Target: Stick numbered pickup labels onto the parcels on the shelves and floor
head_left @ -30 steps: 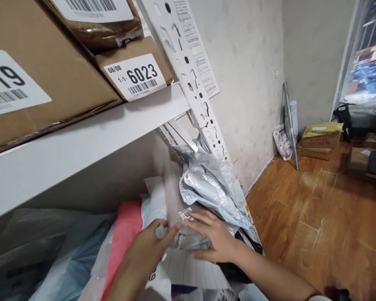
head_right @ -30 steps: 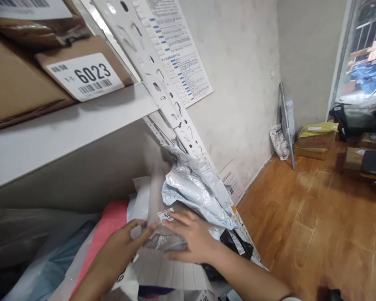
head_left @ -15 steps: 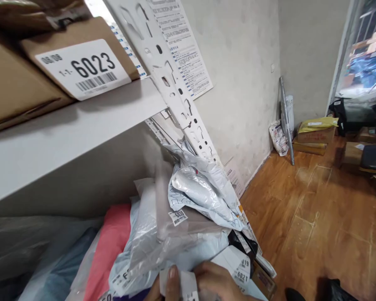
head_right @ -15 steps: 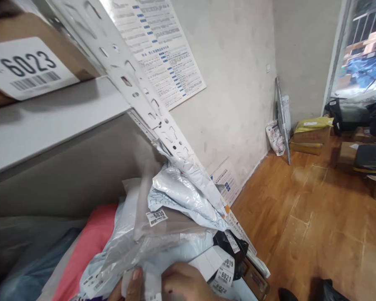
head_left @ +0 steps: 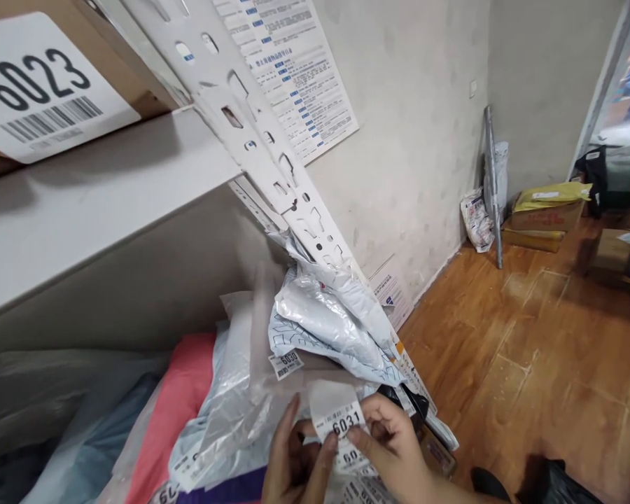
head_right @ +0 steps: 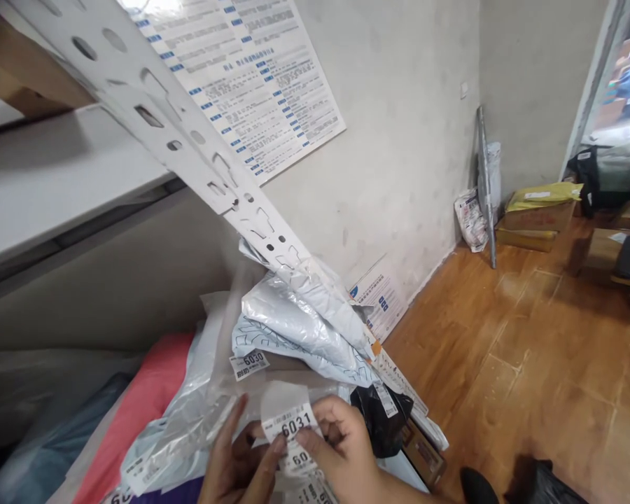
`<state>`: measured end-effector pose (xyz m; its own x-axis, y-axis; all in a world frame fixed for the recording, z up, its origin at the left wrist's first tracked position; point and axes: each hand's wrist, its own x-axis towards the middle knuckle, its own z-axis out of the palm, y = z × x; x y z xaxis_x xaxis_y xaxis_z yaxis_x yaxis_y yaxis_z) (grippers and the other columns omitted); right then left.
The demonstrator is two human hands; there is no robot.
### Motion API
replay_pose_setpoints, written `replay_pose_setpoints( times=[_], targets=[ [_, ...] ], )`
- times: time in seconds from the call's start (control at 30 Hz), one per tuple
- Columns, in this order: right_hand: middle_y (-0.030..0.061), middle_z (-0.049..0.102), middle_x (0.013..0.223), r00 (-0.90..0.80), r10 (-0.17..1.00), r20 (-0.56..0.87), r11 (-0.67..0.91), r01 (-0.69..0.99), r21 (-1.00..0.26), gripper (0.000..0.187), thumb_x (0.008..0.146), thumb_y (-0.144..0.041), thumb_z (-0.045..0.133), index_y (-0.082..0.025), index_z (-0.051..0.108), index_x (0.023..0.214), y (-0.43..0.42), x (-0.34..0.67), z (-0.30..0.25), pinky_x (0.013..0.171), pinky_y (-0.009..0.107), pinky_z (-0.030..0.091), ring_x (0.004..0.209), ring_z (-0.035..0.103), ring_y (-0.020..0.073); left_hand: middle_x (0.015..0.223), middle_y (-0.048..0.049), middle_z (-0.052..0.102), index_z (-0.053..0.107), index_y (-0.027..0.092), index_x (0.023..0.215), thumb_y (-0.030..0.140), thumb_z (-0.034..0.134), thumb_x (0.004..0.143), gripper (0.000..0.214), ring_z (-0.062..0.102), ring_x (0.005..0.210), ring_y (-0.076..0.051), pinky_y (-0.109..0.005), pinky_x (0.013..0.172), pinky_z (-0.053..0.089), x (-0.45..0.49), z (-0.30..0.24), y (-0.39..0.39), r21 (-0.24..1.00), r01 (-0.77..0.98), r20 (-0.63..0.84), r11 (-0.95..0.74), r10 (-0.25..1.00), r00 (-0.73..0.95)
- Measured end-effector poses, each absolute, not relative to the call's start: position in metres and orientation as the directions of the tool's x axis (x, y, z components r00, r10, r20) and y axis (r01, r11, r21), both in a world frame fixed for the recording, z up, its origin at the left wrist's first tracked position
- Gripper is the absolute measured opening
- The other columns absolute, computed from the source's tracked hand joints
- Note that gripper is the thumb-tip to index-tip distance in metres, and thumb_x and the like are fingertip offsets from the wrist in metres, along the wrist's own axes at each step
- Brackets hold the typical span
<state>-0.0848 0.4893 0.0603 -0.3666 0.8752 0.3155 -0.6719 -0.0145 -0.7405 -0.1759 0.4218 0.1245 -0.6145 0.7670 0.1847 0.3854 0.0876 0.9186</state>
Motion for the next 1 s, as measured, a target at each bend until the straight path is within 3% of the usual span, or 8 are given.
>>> replay_pose_setpoints(
  times=[0.13,0.3,0.37,0.5,0.67,0.73,0.83,1.0],
  targets=[
    [-0.0018,0.062,0.067,-0.355,0.89,0.287,-0.002,-0.632,-0.775,0.014,0.076,-0.029,0.074,-0.021,0.063,0.078,0.501,-0.076,0.063,0.059,0.021,0.045,0.061,0.056,0.0107,0.05,0.0062,0.036,0.067,0.02,0.114,0.054,0.072,0.067,0.057,0.035,0.047,-0.009,-0.02,0.045,0.033,-0.182,0.131,0.423,0.864,0.466,0.139,0.191,0.799,-0.585],
    [-0.0024,0.063,0.078,-0.378,0.802,0.462,0.186,-0.577,-0.795,0.05,0.076,-0.021,0.074,-0.03,0.056,0.122,0.517,-0.063,0.071,0.069,0.024,0.047,0.073,0.06,0.0124,0.064,-0.0006,0.054,0.072,0.019,0.08,0.045,0.068,0.075,0.027,0.048,0.059,-0.013,-0.023,0.057,0.042,-0.187,0.137,0.426,0.813,0.58,0.247,0.046,0.876,-0.414],
    [0.0005,0.063,0.08,-0.401,0.714,0.574,0.336,-0.523,-0.783,0.033,0.077,-0.019,0.072,-0.028,0.068,0.108,0.521,-0.056,0.08,0.069,0.026,0.047,0.073,0.061,0.0135,0.075,-0.004,0.057,0.071,0.02,0.072,0.041,0.066,0.077,0.022,0.055,0.07,-0.016,-0.024,0.061,0.045,-0.186,0.137,0.427,0.769,0.636,0.365,-0.065,0.861,-0.354],
    [0.0061,0.066,0.088,-0.325,0.69,0.647,0.433,-0.531,-0.729,0.006,0.08,-0.023,0.069,-0.022,0.073,0.084,0.522,-0.049,0.091,0.077,0.031,0.05,0.082,0.063,0.0172,0.095,-0.0081,0.06,0.074,0.022,0.078,0.04,0.062,0.08,0.021,0.06,0.082,-0.019,-0.025,0.065,0.049,-0.182,0.139,0.427,0.716,0.685,0.45,-0.135,0.84,-0.304],
    [0.0003,0.065,0.064,-0.208,0.93,0.302,0.066,-0.715,-0.696,0.02,0.073,-0.038,0.075,-0.021,0.065,0.076,0.537,-0.048,0.093,0.054,0.025,0.048,0.056,0.058,0.0133,0.085,-0.0037,0.064,0.064,0.021,0.111,0.043,0.055,0.086,0.034,0.051,0.053,-0.011,-0.023,0.049,0.044,-0.188,0.164,0.426,0.714,0.695,0.439,-0.08,0.825,-0.357],
    [-0.0024,0.061,0.059,-0.17,0.965,0.2,-0.022,-0.811,-0.585,0.029,0.067,-0.044,0.079,-0.021,0.063,0.077,0.548,-0.046,0.103,0.049,0.024,0.044,0.048,0.052,0.0112,0.09,-0.0053,0.065,0.066,0.021,0.104,0.042,0.055,0.087,0.03,0.059,0.066,-0.014,-0.024,0.056,0.047,-0.2,0.184,0.433,0.542,0.835,0.539,-0.099,0.803,-0.254],
    [-0.0067,0.053,0.051,-0.177,0.968,0.181,-0.077,-0.886,-0.456,0.032,0.065,-0.045,0.08,-0.021,0.061,0.075,0.559,-0.046,0.123,0.042,0.021,0.037,0.04,0.041,0.0074,0.122,-0.0109,0.06,0.066,0.02,0.109,0.038,0.058,0.084,0.032,0.055,0.113,-0.025,-0.038,0.099,0.042,-0.228,0.215,0.456,0.14,0.981,0.607,-0.131,0.795,0.02],
    [-0.0101,0.045,0.045,-0.255,0.957,0.14,-0.186,-0.906,-0.381,0.032,0.068,-0.046,0.078,-0.021,0.06,0.078,0.552,-0.062,0.145,0.035,0.019,0.025,0.033,0.029,0.0051,0.094,-0.0086,0.069,0.072,0.019,0.083,0.032,0.049,0.087,0.026,0.06,0.094,-0.025,-0.043,0.098,0.039,-0.266,0.245,0.492,-0.066,0.988,0.119,-0.143,0.982,0.15]
  ],
)
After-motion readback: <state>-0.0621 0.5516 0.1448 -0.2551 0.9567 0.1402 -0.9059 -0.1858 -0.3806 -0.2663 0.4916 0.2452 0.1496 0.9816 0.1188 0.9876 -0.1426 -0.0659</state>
